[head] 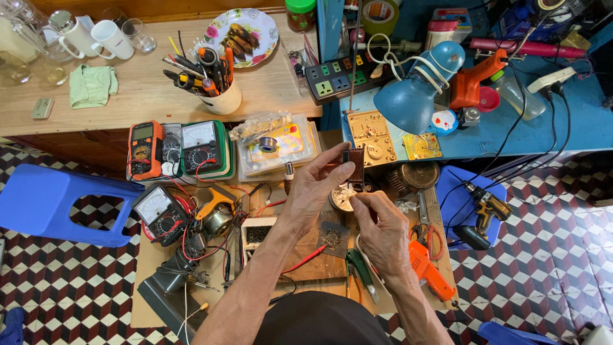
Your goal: The person winds copper wire around a small cylindrical core using both hands. They repeatedly dip the wire into a small container of white paste and continue winding, occasionally rotating the core to adjust the coil.
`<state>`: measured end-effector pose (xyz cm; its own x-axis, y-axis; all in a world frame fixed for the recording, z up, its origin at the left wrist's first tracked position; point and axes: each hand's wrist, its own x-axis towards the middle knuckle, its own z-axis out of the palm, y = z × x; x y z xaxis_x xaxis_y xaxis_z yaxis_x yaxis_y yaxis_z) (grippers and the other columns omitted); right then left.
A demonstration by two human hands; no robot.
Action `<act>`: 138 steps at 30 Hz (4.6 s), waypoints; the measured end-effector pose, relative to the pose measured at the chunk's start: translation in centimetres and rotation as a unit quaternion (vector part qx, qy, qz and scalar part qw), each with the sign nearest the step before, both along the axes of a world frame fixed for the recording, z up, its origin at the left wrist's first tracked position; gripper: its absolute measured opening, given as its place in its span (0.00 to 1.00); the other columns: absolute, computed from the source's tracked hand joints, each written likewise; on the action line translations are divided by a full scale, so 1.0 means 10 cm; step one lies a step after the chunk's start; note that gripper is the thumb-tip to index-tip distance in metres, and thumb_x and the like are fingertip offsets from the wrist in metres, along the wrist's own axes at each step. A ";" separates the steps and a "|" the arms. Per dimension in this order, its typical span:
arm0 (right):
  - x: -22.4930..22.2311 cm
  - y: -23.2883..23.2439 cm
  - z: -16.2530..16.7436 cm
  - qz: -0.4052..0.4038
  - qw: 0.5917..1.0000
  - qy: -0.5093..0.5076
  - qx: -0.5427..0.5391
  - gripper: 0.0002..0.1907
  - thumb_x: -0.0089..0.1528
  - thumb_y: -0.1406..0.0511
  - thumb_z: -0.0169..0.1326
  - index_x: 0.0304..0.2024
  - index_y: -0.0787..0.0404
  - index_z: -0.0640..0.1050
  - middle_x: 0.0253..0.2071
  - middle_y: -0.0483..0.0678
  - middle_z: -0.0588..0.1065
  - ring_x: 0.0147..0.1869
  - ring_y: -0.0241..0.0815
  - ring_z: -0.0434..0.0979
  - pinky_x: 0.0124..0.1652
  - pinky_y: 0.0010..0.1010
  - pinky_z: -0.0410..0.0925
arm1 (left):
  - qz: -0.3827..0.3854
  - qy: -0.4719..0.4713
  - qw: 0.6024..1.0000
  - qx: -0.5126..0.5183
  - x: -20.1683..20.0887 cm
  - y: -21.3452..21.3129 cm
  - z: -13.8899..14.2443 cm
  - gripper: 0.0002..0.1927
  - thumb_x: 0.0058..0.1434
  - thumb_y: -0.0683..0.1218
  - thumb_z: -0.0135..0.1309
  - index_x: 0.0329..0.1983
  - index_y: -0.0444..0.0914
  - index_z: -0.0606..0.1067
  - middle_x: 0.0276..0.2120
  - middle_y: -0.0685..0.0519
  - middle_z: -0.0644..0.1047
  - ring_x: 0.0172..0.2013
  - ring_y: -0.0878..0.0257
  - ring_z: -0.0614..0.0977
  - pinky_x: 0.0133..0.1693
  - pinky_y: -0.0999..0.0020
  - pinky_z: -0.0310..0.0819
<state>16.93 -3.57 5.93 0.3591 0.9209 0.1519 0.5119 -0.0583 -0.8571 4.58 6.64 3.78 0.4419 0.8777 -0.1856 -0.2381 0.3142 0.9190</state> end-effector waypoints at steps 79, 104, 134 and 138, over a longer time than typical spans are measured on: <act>0.46 0.42 0.05 0.085 0.994 -0.060 0.032 0.08 0.67 0.65 0.56 0.43 0.65 0.78 0.36 0.48 0.75 0.37 0.38 0.76 0.37 0.31 0.69 | -0.123 0.083 0.986 0.070 -0.21 -0.24 -0.24 0.30 0.59 0.54 0.62 0.65 0.46 0.74 0.50 0.55 0.77 0.49 0.64 0.82 0.54 0.68 0.81; 0.02 -0.10 -0.33 -0.018 0.992 0.106 -0.068 0.12 0.64 0.63 0.58 0.44 0.66 0.83 0.31 0.44 0.79 0.33 0.31 0.74 0.34 0.23 0.68 | 0.006 0.013 1.000 -0.020 -0.03 -0.13 -0.21 0.35 0.55 0.55 0.66 0.65 0.39 0.75 0.44 0.58 0.76 0.42 0.69 0.77 0.49 0.71 0.74; -0.08 -0.10 -0.13 0.011 0.998 0.037 -0.058 0.12 0.64 0.62 0.58 0.43 0.64 0.83 0.31 0.43 0.79 0.33 0.32 0.75 0.34 0.24 0.70 | 0.014 0.043 0.999 0.021 -0.14 -0.10 -0.25 0.33 0.57 0.55 0.65 0.65 0.41 0.74 0.47 0.55 0.77 0.47 0.67 0.78 0.50 0.71 0.76; -0.03 -0.06 -0.09 -0.008 0.982 0.130 -0.134 0.11 0.63 0.61 0.59 0.42 0.62 0.84 0.29 0.43 0.79 0.31 0.30 0.74 0.31 0.24 0.69 | 0.009 0.092 0.992 0.090 -0.18 -0.10 -0.30 0.32 0.58 0.55 0.63 0.65 0.43 0.74 0.48 0.56 0.78 0.47 0.67 0.79 0.48 0.70 0.78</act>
